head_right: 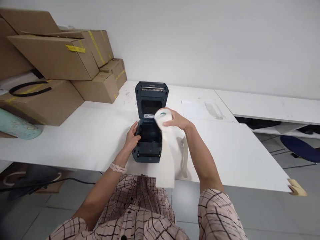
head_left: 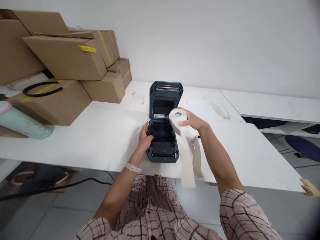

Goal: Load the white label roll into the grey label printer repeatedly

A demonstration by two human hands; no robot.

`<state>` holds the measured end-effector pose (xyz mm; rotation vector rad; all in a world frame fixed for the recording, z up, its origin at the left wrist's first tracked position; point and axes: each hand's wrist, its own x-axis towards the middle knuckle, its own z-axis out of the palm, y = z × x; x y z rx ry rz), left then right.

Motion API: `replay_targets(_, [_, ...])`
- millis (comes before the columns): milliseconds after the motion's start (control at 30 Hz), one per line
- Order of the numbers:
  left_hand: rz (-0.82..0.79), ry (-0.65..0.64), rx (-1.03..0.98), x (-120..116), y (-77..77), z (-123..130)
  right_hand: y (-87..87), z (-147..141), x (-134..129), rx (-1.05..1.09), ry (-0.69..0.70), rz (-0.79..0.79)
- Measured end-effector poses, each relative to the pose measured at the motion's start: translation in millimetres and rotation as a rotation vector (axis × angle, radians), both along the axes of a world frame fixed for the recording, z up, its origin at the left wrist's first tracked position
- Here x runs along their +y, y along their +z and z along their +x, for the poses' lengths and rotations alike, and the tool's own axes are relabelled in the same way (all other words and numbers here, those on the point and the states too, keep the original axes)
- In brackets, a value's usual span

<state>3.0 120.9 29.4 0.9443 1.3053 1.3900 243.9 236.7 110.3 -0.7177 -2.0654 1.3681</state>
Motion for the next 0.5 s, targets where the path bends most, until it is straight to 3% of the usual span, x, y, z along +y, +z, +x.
replay_targets(100, [-0.012,0.018,-0.014,1.4,-0.3,0.5,25.6,-44.7,-17.9,-0.387,0.145,0.253])
replay_targets(167, [-0.019,0.019,-0.022,1.8,-0.3,0.7,28.4,-70.9,-24.7,-0.616,0.19,0.388])
replay_targets(333, [-0.01,0.021,-0.034,1.5,-1.1,0.2,4.3,-103.1,-26.0,-0.891,0.163,0.486])
replay_targets(500, [-0.021,0.03,-0.026,2.2,-3.3,0.3,-11.6,-98.7,-33.9,-0.901,0.123,0.457])
